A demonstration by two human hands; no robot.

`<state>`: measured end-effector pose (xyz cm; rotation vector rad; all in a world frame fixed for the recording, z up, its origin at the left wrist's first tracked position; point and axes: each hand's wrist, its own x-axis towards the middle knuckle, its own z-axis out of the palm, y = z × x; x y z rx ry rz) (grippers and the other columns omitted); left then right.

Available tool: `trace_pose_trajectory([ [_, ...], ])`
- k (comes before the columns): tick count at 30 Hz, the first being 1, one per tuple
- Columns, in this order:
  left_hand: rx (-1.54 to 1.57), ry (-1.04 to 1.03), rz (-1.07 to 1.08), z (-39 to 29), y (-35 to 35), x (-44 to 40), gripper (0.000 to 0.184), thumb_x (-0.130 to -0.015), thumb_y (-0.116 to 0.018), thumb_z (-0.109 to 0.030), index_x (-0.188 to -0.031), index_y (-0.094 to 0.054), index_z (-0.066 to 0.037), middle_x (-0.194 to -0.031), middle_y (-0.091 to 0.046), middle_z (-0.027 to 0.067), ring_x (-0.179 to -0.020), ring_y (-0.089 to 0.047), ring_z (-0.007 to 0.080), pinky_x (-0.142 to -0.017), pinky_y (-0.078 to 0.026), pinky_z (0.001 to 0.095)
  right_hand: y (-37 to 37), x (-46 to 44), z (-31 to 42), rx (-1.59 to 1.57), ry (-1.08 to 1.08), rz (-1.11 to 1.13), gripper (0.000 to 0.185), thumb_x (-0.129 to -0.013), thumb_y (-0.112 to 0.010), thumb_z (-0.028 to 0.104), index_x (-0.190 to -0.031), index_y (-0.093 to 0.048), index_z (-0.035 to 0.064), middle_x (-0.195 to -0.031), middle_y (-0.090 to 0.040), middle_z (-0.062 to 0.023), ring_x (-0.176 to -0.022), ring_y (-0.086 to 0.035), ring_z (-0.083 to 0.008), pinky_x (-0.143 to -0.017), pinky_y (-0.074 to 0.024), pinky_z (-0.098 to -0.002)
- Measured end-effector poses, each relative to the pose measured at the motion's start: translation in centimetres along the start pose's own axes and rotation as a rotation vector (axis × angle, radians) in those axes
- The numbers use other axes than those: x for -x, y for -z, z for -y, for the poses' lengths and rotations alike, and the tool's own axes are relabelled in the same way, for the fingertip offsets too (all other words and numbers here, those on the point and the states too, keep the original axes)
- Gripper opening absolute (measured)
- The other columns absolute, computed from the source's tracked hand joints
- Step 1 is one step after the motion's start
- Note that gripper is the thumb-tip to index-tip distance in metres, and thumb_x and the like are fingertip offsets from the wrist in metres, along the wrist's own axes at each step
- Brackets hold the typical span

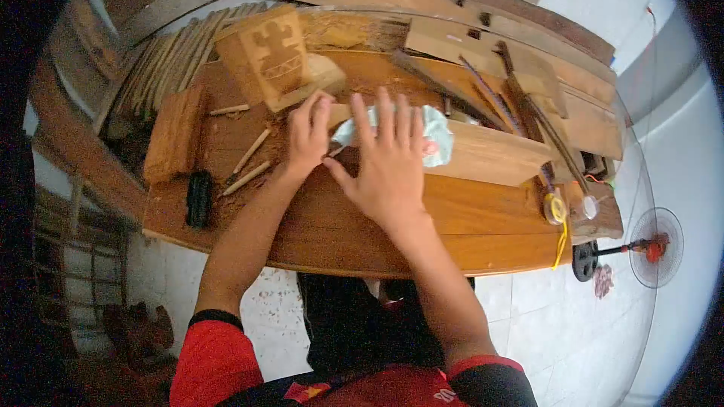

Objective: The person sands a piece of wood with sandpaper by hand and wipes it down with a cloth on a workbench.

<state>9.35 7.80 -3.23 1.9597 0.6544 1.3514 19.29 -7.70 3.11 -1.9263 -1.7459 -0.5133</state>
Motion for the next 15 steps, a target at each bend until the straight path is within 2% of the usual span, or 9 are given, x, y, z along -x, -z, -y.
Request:
trace_pose_trajectory([
  [5,-0.009,-0.018,0.0,-0.4,0.2,0.0,0.029,-0.106,-0.053,-0.03,-0.097,-0.061,-0.004,-0.071,-0.065,0.0138,-0.065,-0.069,0.0282,-0.061,-0.05,0.0389,2.6,1.9,-4.7,0.039,-0.009,0.023,0.092,-0.084,-0.081,0.05,-0.157,-0.041,0.0112,-0.155,-0.043,-0.023,-0.143,-0.038,-0.0456,-0.122,-0.0282,-0.0563],
  [8,0.05,-0.059,-0.031,0.3,-0.3,-0.1,0.03,-0.105,-0.054,-0.032,-0.096,-0.062,-0.005,-0.068,-0.064,0.0131,-0.061,-0.068,0.0285,-0.059,-0.049,0.0382,4.5,4.0,-9.5,0.131,-0.045,-0.035,0.092,-0.084,-0.082,0.051,-0.156,-0.043,0.0097,-0.154,-0.045,-0.0234,-0.143,-0.04,-0.0448,-0.122,-0.0294,-0.0559],
  [11,0.011,-0.026,0.004,-0.1,0.1,0.0,0.03,-0.104,-0.054,-0.034,-0.096,-0.063,-0.007,-0.063,-0.063,0.0114,-0.056,-0.065,0.029,-0.056,-0.047,0.0396,6.0,5.6,-13.3,0.236,-0.147,-0.001,0.097,-0.082,-0.082,0.056,-0.155,-0.043,0.0044,-0.155,-0.045,-0.0243,-0.145,-0.04,-0.0425,-0.122,-0.0281,-0.0565],
  [14,0.009,-0.023,-0.013,-0.2,0.0,0.1,0.033,-0.104,-0.055,-0.038,-0.096,-0.064,-0.008,-0.061,-0.061,0.0107,-0.055,-0.064,0.0304,-0.055,-0.046,0.0415,5.1,5.4,-12.5,0.275,-0.171,-0.053,0.098,-0.081,-0.083,0.057,-0.153,-0.044,0.0021,-0.154,-0.047,-0.0246,-0.144,-0.041,-0.043,-0.122,-0.0275,-0.0565],
  [15,0.014,-0.022,-0.016,0.4,-0.3,0.2,0.033,-0.104,-0.055,-0.039,-0.096,-0.064,-0.008,-0.061,-0.061,0.0107,-0.056,-0.064,0.0305,-0.056,-0.046,0.0417,4.7,4.4,-10.8,0.187,-0.182,-0.061,0.099,-0.079,-0.083,0.058,-0.15,-0.046,0.0004,-0.151,-0.048,-0.0255,-0.143,-0.041,-0.0438,-0.123,-0.0268,-0.0563],
])
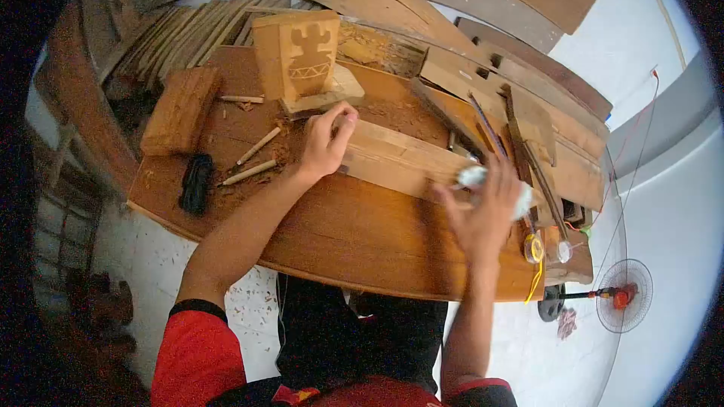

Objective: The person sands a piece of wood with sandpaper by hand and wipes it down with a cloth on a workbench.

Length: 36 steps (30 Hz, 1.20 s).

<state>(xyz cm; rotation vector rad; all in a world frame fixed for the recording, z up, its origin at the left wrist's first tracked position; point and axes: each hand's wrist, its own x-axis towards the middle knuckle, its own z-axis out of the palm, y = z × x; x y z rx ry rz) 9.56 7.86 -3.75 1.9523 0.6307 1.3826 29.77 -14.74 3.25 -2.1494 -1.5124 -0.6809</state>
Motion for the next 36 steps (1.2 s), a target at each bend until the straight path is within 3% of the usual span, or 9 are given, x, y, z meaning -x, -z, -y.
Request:
trace_pose_trajectory([
  [4,0.002,-0.041,0.007,-0.6,0.3,-0.2,0.033,-0.105,-0.056,-0.038,-0.096,-0.064,-0.007,-0.063,-0.061,0.0117,-0.057,-0.065,0.0307,-0.056,-0.047,0.0414,-1.4,-1.3,9.6,-0.164,0.169,0.034,0.095,-0.083,-0.08,0.056,-0.151,-0.044,0.0015,-0.153,-0.045,-0.0255,-0.145,-0.036,-0.0475,-0.124,-0.0242,-0.0591],
  [8,0.015,-0.055,-0.036,-0.8,0.3,-0.1,0.032,-0.104,-0.056,-0.036,-0.096,-0.064,-0.007,-0.064,-0.062,0.0122,-0.058,-0.065,0.0301,-0.056,-0.047,0.0405,-2.7,-1.9,12.3,-0.201,0.224,0.084,0.088,-0.086,-0.078,0.046,-0.155,-0.042,0.0046,-0.157,-0.042,-0.024,-0.148,-0.035,-0.0455,-0.126,-0.0218,-0.0579],
  [12,-0.045,-0.03,-0.006,-0.9,0.6,-0.1,0.032,-0.103,-0.057,-0.036,-0.096,-0.065,-0.005,-0.062,-0.06,0.0124,-0.055,-0.064,0.0299,-0.055,-0.046,0.0401,-1.0,-1.1,7.7,-0.184,0.228,0.098,0.087,-0.087,-0.08,0.039,-0.159,-0.04,0.0111,-0.159,-0.041,-0.0228,-0.148,-0.036,-0.0436,-0.126,-0.0234,-0.0547],
  [16,-0.013,0.016,0.014,-1.0,0.6,-0.3,0.031,-0.103,-0.058,-0.035,-0.095,-0.066,-0.006,-0.057,-0.058,0.0113,-0.052,-0.062,0.0291,-0.053,-0.044,0.0404,0.7,0.3,-0.9,-0.078,0.127,0.046,0.086,-0.086,-0.082,0.038,-0.158,-0.042,0.0102,-0.158,-0.043,-0.0238,-0.145,-0.04,-0.0449,-0.121,-0.0307,-0.0558],
  [20,0.012,-0.02,0.014,-0.9,0.6,-0.4,0.032,-0.103,-0.058,-0.036,-0.094,-0.066,-0.006,-0.055,-0.058,0.0088,-0.05,-0.062,0.024,-0.052,-0.044,0.0384,1.1,1.4,-7.3,0.022,0.029,0.068,0.087,-0.086,-0.082,0.04,-0.157,-0.043,0.008,-0.158,-0.045,-0.0221,-0.147,-0.038,-0.0435,-0.123,-0.0286,-0.0558],
  [25,-0.046,-0.008,0.013,-0.4,0.3,-0.3,0.033,-0.103,-0.059,-0.037,-0.094,-0.065,-0.006,-0.053,-0.057,0.007,-0.05,-0.063,0.0192,-0.051,-0.044,0.0368,-0.4,0.1,-1.2,0.045,0.08,0.063,0.09,-0.083,-0.084,0.042,-0.155,-0.045,0.0056,-0.16,-0.043,-0.0218,-0.15,-0.036,-0.041,-0.125,-0.0262,-0.0553],
  [26,0.077,-0.011,0.002,-0.3,0.1,-0.2,0.027,-0.102,-0.059,-0.03,-0.095,-0.063,-0.004,-0.065,-0.06,0.0095,-0.052,-0.059,0.0211,-0.053,-0.042,0.0363,-0.3,-0.5,1.8,-0.072,0.091,0.074,0.094,-0.081,-0.085,0.044,-0.156,-0.043,0.0059,-0.159,-0.044,-0.0213,-0.149,-0.036,-0.043,-0.125,-0.0254,-0.055],
  [30,0.029,-0.132,-0.086,-0.4,-0.1,-0.3,0.027,-0.102,-0.059,-0.029,-0.096,-0.063,-0.003,-0.066,-0.063,0.011,-0.054,-0.061,0.0254,-0.055,-0.045,0.038,-1.4,-2.1,10.5,-0.169,0.255,0.104,0.095,-0.082,-0.084,0.045,-0.158,-0.041,0.0069,-0.158,-0.045,-0.0214,-0.149,-0.037,-0.0426,-0.126,-0.0248,-0.0546],
  [36,0.058,-0.041,-0.019,-0.6,-0.1,-0.3,0.027,-0.102,-0.06,-0.03,-0.094,-0.063,-0.003,-0.065,-0.062,0.0131,-0.055,-0.061,0.0268,-0.056,-0.045,0.0394,-0.5,-2.1,8.7,-0.206,0.286,0.125,0.089,-0.086,-0.082,0.038,-0.159,-0.04,0.0074,-0.158,-0.046,-0.0213,-0.149,-0.04,-0.0395,-0.126,-0.0255,-0.0523],
])
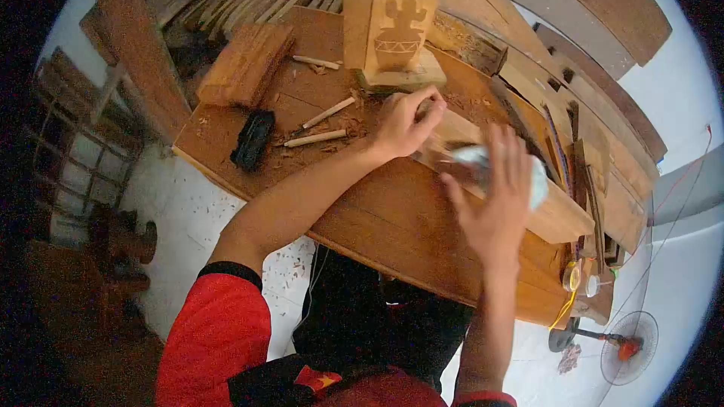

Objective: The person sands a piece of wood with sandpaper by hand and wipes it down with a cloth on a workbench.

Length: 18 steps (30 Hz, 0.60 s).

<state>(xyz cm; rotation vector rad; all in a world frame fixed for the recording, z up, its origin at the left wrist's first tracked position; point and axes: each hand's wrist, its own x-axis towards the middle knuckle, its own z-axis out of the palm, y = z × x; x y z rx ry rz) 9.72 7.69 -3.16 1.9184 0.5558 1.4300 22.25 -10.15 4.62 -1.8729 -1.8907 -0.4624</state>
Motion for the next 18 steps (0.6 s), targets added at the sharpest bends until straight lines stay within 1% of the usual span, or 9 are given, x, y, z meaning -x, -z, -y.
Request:
trace_pose_trajectory([
  [2,-0.084,0.014,0.022,-0.1,0.5,0.1,0.03,-0.102,-0.06,-0.032,-0.094,-0.063,-0.003,-0.065,-0.063,0.0118,-0.056,-0.063,0.0245,-0.056,-0.045,0.0375,1.0,2.0,-4.0,-0.016,-0.044,-0.024,0.091,-0.086,-0.082,0.038,-0.159,-0.039,0.0073,-0.158,-0.046,-0.0212,-0.149,-0.039,-0.0387,-0.125,-0.026,-0.0513],
  [4,-0.059,0.016,0.019,0.3,0.6,0.2,0.029,-0.103,-0.059,-0.032,-0.095,-0.063,-0.004,-0.064,-0.064,0.0105,-0.056,-0.063,0.0232,-0.056,-0.046,0.0368,2.6,4.2,-7.7,0.091,-0.182,0.011,0.091,-0.086,-0.082,0.039,-0.16,-0.039,0.0066,-0.158,-0.046,-0.0212,-0.148,-0.041,-0.0391,-0.124,-0.027,-0.0514],
  [8,0.043,0.094,0.119,-0.5,0.8,-0.1,0.026,-0.103,-0.059,-0.03,-0.099,-0.064,-0.005,-0.068,-0.066,0.0082,-0.057,-0.064,0.0204,-0.057,-0.047,0.036,4.4,6.9,-12.7,0.171,-0.276,-0.017,0.089,-0.088,-0.082,0.042,-0.158,-0.041,0.0051,-0.156,-0.049,-0.0202,-0.145,-0.044,-0.0404,-0.122,-0.0301,-0.0527],
  [11,0.018,-0.079,-0.039,-0.3,0.2,0.1,0.019,-0.102,-0.062,-0.025,-0.102,-0.066,-0.007,-0.073,-0.069,0.0053,-0.057,-0.064,0.0199,-0.058,-0.049,0.0356,4.4,6.0,-11.8,0.113,-0.26,-0.013,0.09,-0.087,-0.082,0.045,-0.157,-0.042,0.0055,-0.156,-0.049,-0.0209,-0.145,-0.043,-0.0422,-0.122,-0.0299,-0.0534],
  [12,-0.078,-0.191,-0.11,-0.9,0.5,-0.3,0.018,-0.097,-0.067,-0.02,-0.107,-0.065,-0.005,-0.089,-0.072,0.009,-0.072,-0.069,0.0223,-0.068,-0.054,0.0351,3.9,5.6,-11.1,0.165,-0.24,-0.029,0.093,-0.084,-0.083,0.05,-0.156,-0.044,0.006,-0.155,-0.049,-0.0228,-0.146,-0.042,-0.043,-0.123,-0.0293,-0.0536],
  [13,-0.154,-0.321,-0.262,-0.8,0.8,-0.9,0.031,-0.093,-0.07,-0.019,-0.116,-0.06,-0.001,-0.105,-0.07,0.0153,-0.095,-0.069,0.0279,-0.087,-0.054,0.0383,3.3,5.3,-10.2,0.186,-0.225,-0.047,0.094,-0.083,-0.083,0.051,-0.156,-0.044,0.0061,-0.155,-0.049,-0.0232,-0.146,-0.042,-0.0429,-0.123,-0.0291,-0.0536],
  [14,-0.162,-0.451,-0.313,-0.6,2.2,-2.2,0.05,-0.092,-0.071,-0.02,-0.13,-0.048,0.002,-0.129,-0.059,0.022,-0.12,-0.058,0.0318,-0.106,-0.045,0.0457,2.7,4.9,-9.2,0.205,-0.208,-0.064,0.095,-0.082,-0.083,0.052,-0.156,-0.045,0.0063,-0.154,-0.049,-0.0236,-0.146,-0.042,-0.0428,-0.123,-0.0289,-0.0537],
  [16,-0.365,-0.372,-0.55,0.1,5.0,-3.8,0.069,-0.092,-0.075,-0.025,-0.143,-0.035,0.001,-0.145,-0.045,0.0241,-0.135,-0.047,0.0338,-0.114,-0.037,0.0512,2.0,4.0,-7.4,0.195,-0.194,-0.085,0.097,-0.08,-0.084,0.054,-0.155,-0.045,0.0067,-0.154,-0.049,-0.024,-0.146,-0.042,-0.0426,-0.124,-0.0282,-0.0538],
  [18,-0.383,-0.063,-0.648,0.7,7.8,-5.3,0.09,-0.089,-0.081,-0.035,-0.152,-0.026,-0.001,-0.154,-0.034,0.0248,-0.145,-0.037,0.0351,-0.118,-0.032,0.053,2.1,3.5,-6.1,0.15,-0.197,-0.086,0.098,-0.079,-0.084,0.056,-0.155,-0.046,0.0071,-0.155,-0.048,-0.0238,-0.146,-0.042,-0.0424,-0.124,-0.0274,-0.0541],
])
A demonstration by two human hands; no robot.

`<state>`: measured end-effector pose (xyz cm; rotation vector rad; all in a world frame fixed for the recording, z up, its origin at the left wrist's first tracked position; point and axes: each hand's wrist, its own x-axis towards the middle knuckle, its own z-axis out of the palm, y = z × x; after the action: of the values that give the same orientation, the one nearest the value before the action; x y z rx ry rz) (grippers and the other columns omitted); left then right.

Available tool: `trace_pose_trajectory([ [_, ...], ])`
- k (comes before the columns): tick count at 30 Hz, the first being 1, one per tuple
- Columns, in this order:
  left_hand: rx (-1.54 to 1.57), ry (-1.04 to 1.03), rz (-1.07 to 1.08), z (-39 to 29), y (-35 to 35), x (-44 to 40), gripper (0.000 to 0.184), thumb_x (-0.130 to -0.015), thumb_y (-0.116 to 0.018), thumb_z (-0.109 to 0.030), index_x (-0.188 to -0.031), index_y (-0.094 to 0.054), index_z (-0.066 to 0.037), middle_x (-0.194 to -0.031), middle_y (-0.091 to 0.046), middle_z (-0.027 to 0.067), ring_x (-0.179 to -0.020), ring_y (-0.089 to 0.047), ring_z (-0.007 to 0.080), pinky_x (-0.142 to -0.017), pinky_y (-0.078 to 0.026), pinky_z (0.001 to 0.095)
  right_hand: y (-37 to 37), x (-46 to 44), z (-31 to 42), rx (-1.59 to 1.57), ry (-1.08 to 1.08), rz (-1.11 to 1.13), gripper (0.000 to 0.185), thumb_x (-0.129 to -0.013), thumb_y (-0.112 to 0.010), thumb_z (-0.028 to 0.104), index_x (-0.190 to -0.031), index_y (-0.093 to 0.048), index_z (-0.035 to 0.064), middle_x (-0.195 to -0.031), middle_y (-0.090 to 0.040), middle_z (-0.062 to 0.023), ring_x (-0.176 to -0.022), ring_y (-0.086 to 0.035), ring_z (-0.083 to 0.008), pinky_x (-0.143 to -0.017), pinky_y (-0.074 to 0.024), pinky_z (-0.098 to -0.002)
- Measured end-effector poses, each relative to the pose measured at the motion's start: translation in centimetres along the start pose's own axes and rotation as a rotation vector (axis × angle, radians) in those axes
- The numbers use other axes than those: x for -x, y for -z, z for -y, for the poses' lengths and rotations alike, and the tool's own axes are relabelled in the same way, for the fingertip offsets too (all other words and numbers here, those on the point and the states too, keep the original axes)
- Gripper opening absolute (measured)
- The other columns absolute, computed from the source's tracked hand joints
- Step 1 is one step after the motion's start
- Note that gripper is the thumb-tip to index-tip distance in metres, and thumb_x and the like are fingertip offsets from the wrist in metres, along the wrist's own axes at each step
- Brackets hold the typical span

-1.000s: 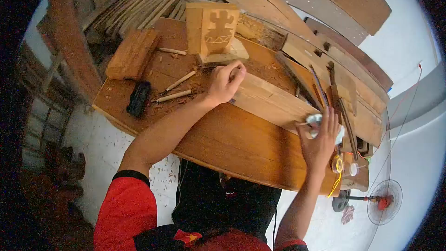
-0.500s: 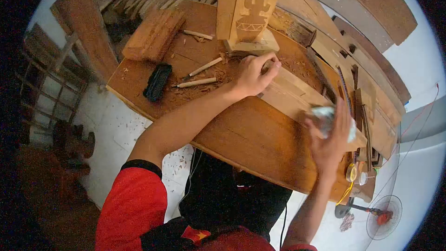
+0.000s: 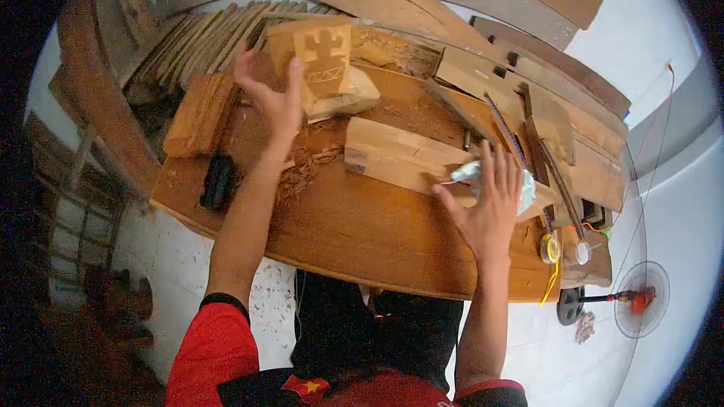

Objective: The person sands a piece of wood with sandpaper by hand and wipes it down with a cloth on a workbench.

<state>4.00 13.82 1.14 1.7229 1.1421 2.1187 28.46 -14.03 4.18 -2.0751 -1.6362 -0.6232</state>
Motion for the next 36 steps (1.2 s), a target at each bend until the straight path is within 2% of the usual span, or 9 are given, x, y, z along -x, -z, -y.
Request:
trace_pose_trajectory([
  [3,0.118,0.246,0.206,2.2,0.4,-1.7,0.108,-0.083,-0.088,-0.043,-0.156,-0.02,-0.003,-0.156,-0.032,0.0252,-0.147,-0.035,0.0378,-0.118,-0.033,0.0541,0.1,0.3,0.0,-0.027,0.017,0.0,0.097,-0.079,-0.084,0.055,-0.155,-0.046,0.0078,-0.156,-0.047,-0.023,-0.147,-0.04,-0.0422,-0.125,-0.0255,-0.0544],
  [4,0.103,0.179,0.305,2.7,0.8,-2.2,0.103,-0.078,-0.093,-0.036,-0.15,-0.031,0.002,-0.145,-0.048,0.0259,-0.129,-0.057,0.0341,-0.104,-0.05,0.0486,0.1,0.5,-0.3,-0.033,0.025,0.004,0.097,-0.08,-0.084,0.054,-0.156,-0.045,0.0086,-0.157,-0.046,-0.0224,-0.148,-0.039,-0.0419,-0.125,-0.0246,-0.0546],
  [7,0.099,0.302,0.434,2.7,1.2,-3.1,0.077,-0.08,-0.092,-0.03,-0.136,-0.052,0.003,-0.125,-0.065,0.0204,-0.108,-0.069,0.0294,-0.089,-0.058,0.042,0.6,0.7,-0.6,-0.065,0.041,0.027,0.097,-0.081,-0.084,0.054,-0.157,-0.044,0.0092,-0.157,-0.047,-0.0223,-0.148,-0.039,-0.0418,-0.125,-0.0253,-0.0549],
  [8,0.09,0.183,0.325,2.4,0.9,-2.7,0.06,-0.08,-0.092,-0.029,-0.124,-0.063,-0.001,-0.109,-0.072,0.015,-0.098,-0.073,0.0292,-0.086,-0.059,0.0409,0.5,0.7,-0.9,-0.058,0.049,0.034,0.098,-0.081,-0.082,0.056,-0.158,-0.043,0.0096,-0.157,-0.046,-0.0222,-0.148,-0.04,-0.042,-0.124,-0.0257,-0.0549],
  [11,-0.208,-0.196,0.398,0.3,1.4,-4.6,0.06,-0.082,-0.089,-0.037,-0.128,-0.063,-0.007,-0.123,-0.069,0.0114,-0.108,-0.07,0.0277,-0.087,-0.06,0.043,0.7,0.4,-1.1,-0.056,0.055,0.055,0.098,-0.081,-0.08,0.06,-0.158,-0.043,0.0098,-0.157,-0.046,-0.0222,-0.147,-0.04,-0.0421,-0.124,-0.0263,-0.0548],
  [14,-0.523,-0.623,0.441,-1.2,0.5,-5.7,0.05,-0.084,-0.086,-0.033,-0.126,-0.065,-0.013,-0.12,-0.068,0.007,-0.106,-0.069,0.0277,-0.081,-0.062,0.0424,0.6,0.4,-1.4,-0.048,0.072,0.05,0.099,-0.082,-0.078,0.063,-0.157,-0.044,0.0095,-0.157,-0.046,-0.0221,-0.146,-0.042,-0.0421,-0.124,-0.0267,-0.0552],
  [20,-0.602,-0.782,0.716,0.7,0.1,-3.7,0.044,-0.083,-0.081,-0.024,-0.124,-0.066,-0.017,-0.111,-0.066,0.0035,-0.109,-0.066,0.0243,-0.077,-0.062,0.0406,0.8,0.7,-1.5,-0.063,0.079,0.041,0.096,-0.082,-0.078,0.063,-0.155,-0.046,0.0089,-0.157,-0.046,-0.0218,-0.146,-0.042,-0.0418,-0.124,-0.0259,-0.0553],
  [26,-0.653,-0.783,0.769,1.2,0.9,-0.9,0.056,-0.079,-0.085,-0.028,-0.13,-0.065,-0.015,-0.118,-0.065,0.0029,-0.116,-0.062,0.0244,-0.093,-0.056,0.0444,0.8,0.7,-1.5,-0.066,0.075,0.042,0.094,-0.083,-0.078,0.061,-0.153,-0.048,0.0083,-0.157,-0.046,-0.0208,-0.146,-0.041,-0.0412,-0.124,-0.0259,-0.0551],
  [36,-0.637,-0.468,1.018,1.2,1.7,-1.8,0.101,-0.063,-0.091,-0.064,-0.143,-0.054,-0.014,-0.14,-0.058,0.0162,-0.137,-0.05,0.0373,-0.114,-0.043,0.0536,0.8,0.5,-1.6,-0.072,0.072,0.056,0.093,-0.082,-0.08,0.058,-0.154,-0.048,0.01,-0.157,-0.046,-0.0193,-0.146,-0.041,-0.0399,-0.125,-0.0254,-0.0546],
])
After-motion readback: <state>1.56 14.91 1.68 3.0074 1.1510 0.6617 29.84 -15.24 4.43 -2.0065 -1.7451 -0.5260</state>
